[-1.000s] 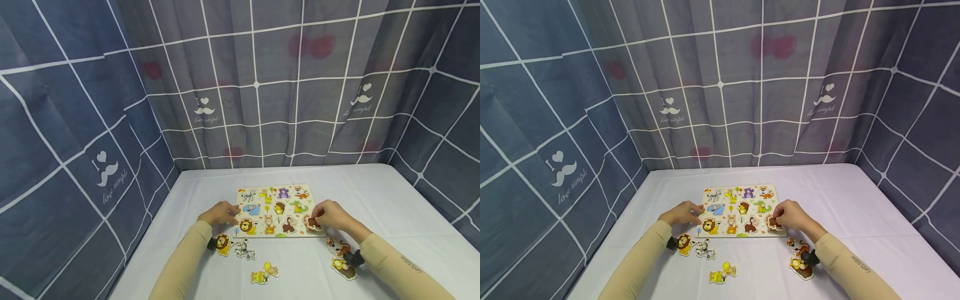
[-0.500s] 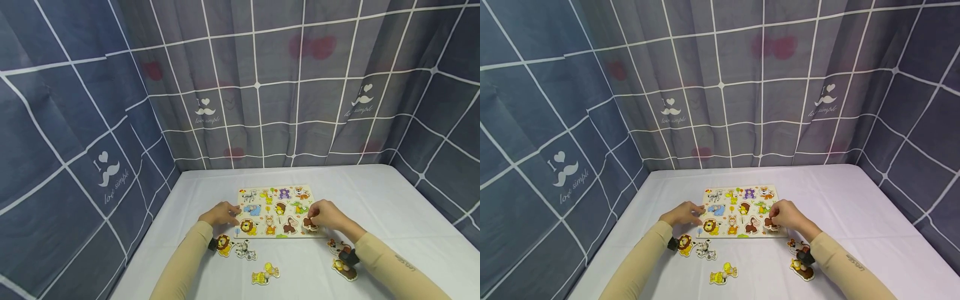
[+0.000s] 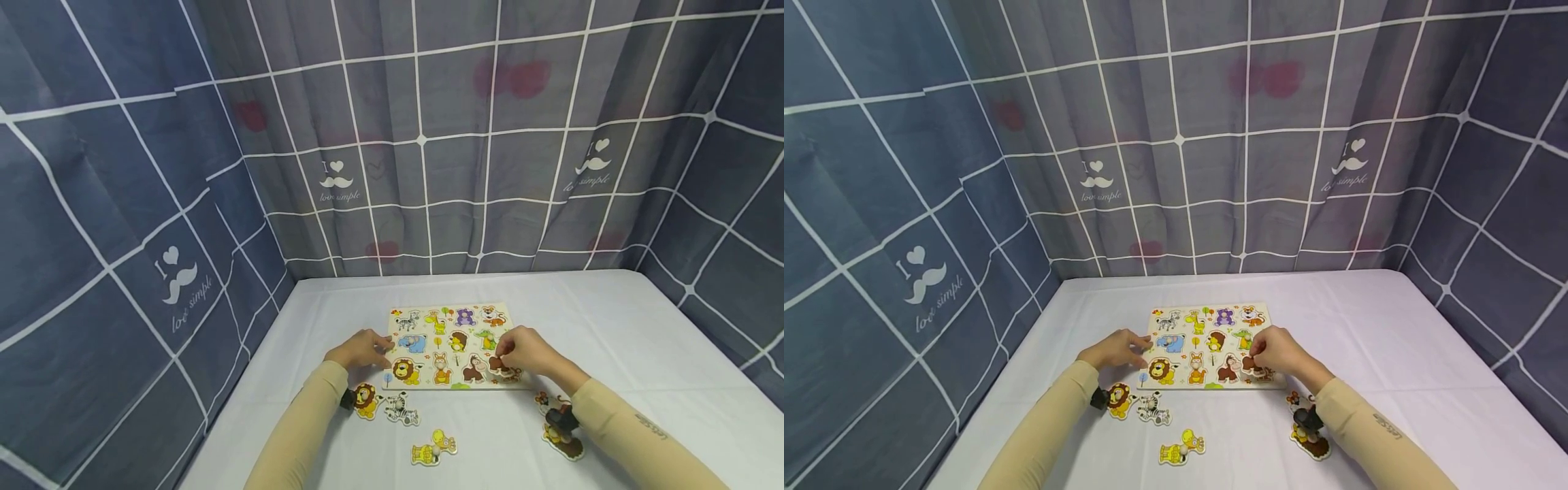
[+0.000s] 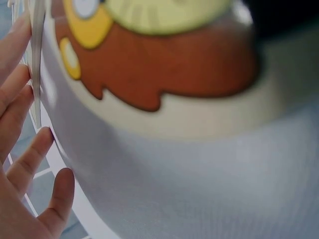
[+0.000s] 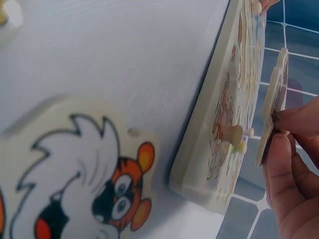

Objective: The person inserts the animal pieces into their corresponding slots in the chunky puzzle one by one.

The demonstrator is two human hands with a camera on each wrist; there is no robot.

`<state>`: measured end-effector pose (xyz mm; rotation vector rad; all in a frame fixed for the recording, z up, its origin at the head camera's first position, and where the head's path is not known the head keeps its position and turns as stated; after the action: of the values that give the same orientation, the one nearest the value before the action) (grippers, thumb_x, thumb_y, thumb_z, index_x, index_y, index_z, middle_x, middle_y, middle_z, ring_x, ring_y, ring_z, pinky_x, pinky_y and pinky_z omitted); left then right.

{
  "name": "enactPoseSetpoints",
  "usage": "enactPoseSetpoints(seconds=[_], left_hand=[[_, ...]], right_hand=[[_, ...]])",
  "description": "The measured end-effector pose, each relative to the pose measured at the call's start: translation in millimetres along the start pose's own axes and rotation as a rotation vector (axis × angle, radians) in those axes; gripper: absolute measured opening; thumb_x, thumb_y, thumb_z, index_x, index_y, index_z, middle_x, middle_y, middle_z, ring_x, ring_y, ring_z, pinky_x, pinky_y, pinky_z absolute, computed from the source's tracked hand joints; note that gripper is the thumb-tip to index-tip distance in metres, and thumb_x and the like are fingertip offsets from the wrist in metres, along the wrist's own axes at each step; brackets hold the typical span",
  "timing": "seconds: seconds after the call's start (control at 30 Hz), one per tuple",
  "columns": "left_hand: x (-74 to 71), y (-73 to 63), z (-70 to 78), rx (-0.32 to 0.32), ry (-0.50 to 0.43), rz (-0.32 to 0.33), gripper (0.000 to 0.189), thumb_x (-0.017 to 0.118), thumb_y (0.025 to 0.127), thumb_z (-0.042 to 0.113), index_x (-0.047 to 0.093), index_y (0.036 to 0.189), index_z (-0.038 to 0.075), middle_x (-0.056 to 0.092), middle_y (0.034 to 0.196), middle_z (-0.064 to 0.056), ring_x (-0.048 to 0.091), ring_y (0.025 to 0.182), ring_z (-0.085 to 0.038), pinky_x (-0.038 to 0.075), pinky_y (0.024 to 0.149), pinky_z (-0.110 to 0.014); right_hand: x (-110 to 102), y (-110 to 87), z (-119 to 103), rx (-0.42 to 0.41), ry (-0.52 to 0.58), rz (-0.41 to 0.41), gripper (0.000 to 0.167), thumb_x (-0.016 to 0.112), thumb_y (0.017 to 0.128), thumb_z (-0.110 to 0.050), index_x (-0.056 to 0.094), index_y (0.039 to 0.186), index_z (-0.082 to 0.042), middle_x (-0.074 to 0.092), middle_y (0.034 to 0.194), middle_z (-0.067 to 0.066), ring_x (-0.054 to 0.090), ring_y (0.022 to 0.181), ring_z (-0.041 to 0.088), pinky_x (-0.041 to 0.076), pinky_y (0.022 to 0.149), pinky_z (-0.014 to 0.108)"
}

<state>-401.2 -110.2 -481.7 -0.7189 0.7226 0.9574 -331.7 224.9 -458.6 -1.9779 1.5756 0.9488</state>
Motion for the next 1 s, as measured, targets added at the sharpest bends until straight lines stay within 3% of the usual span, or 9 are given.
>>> enactPoseSetpoints(seconds=[0.43,1.0], left_hand=[[0.3,-0.1,1.2,-0.002,0.017,-0.003,0.053,0.087,0.076,0.025,0.071,0.125,0.016,0.055,0.148,0.003,0.043,0.143,-0.033,0.033,0.121,-0.051],[-0.2,0.9,0.8,0.014,0.039,-0.014,0.053,0.085,0.079,0.024,0.069,0.128,0.015,0.053,0.149,0.003,0.041,0.145,-0.032,0.031,0.122,-0.050]], right_hand=[[7.1,6.5,-5.2,-0.006,-0.001,-0.018,0.017,0.069,0.074,0.007,0.072,0.076,-0.009,0.067,0.069,-0.001,0.057,0.063,0.013,0.050,0.057,0.026],[25.7,16.1,-25.0,-0.074,0.042,-0.061,0.017,0.065,0.076,0.007,0.072,0.077,-0.008,0.068,0.074,-0.001,0.055,0.061,0.012,0.048,0.052,0.025]])
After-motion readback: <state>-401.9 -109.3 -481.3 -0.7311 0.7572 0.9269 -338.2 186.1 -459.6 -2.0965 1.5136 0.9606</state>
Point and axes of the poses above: each hand's wrist, its own y-axis towards the middle knuckle, its own x-axis out of the palm, z = x × y, the point moved 6 cm from there along y, towards the middle knuckle
